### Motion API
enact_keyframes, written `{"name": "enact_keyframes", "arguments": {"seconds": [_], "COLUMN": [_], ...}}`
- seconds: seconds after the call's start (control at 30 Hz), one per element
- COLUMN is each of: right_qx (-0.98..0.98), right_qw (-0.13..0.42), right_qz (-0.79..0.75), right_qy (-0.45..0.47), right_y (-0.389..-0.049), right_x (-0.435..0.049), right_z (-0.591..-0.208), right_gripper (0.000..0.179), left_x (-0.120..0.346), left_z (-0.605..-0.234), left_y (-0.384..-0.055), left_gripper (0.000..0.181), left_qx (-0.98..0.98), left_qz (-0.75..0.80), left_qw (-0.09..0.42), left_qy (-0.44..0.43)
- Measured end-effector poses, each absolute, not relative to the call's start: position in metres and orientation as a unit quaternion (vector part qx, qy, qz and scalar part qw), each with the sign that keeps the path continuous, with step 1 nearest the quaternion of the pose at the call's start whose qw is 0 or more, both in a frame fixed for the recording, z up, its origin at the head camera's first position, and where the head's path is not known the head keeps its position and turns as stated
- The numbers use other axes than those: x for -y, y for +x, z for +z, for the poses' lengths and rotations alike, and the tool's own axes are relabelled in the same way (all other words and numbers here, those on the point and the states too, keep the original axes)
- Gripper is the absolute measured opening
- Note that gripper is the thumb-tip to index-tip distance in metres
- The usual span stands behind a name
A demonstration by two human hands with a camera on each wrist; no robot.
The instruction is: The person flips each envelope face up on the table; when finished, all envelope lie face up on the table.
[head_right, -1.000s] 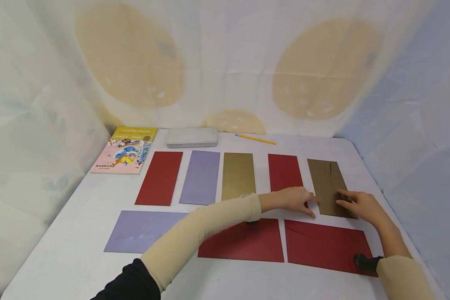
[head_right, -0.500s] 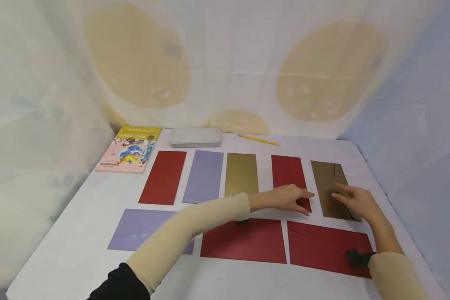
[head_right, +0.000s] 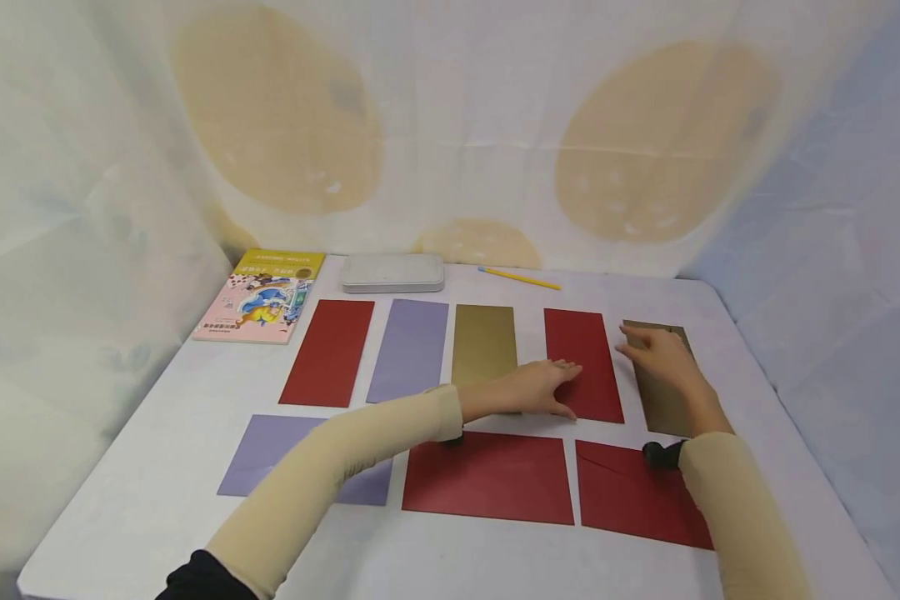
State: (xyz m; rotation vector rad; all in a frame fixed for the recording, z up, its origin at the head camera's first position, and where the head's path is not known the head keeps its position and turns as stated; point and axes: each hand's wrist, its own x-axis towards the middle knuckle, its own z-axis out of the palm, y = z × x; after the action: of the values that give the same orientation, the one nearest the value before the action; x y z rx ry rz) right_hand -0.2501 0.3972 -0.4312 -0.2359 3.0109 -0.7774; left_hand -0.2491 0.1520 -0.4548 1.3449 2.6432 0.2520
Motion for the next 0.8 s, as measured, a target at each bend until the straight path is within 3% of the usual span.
{"name": "enact_keyframes", "arguments": {"seconds": [0.33, 0.8], "right_qx": [-0.969, -0.974], "right_qw": [0.054, 0.069], "right_qz": [-0.227, -0.199], "right_qy": [-0.085, -0.085], "right_y": [-0.298, -0.321], "right_x": [-0.376, -0.372], "right_z": [-0.437, -0.44], "right_gripper": [0.063, 0.064], "left_x": [-0.137, -0.132], "left_z": [-0.457, -0.45], "left_y": [-0.247, -0.246], "left_gripper": [0.088, 0.085], "left_qx": [-0.896, -0.889], "left_qz": [0.092, 0.091], "left_qw": [0.101, 0.112], "left_qy": [0.423, 0.434]}}
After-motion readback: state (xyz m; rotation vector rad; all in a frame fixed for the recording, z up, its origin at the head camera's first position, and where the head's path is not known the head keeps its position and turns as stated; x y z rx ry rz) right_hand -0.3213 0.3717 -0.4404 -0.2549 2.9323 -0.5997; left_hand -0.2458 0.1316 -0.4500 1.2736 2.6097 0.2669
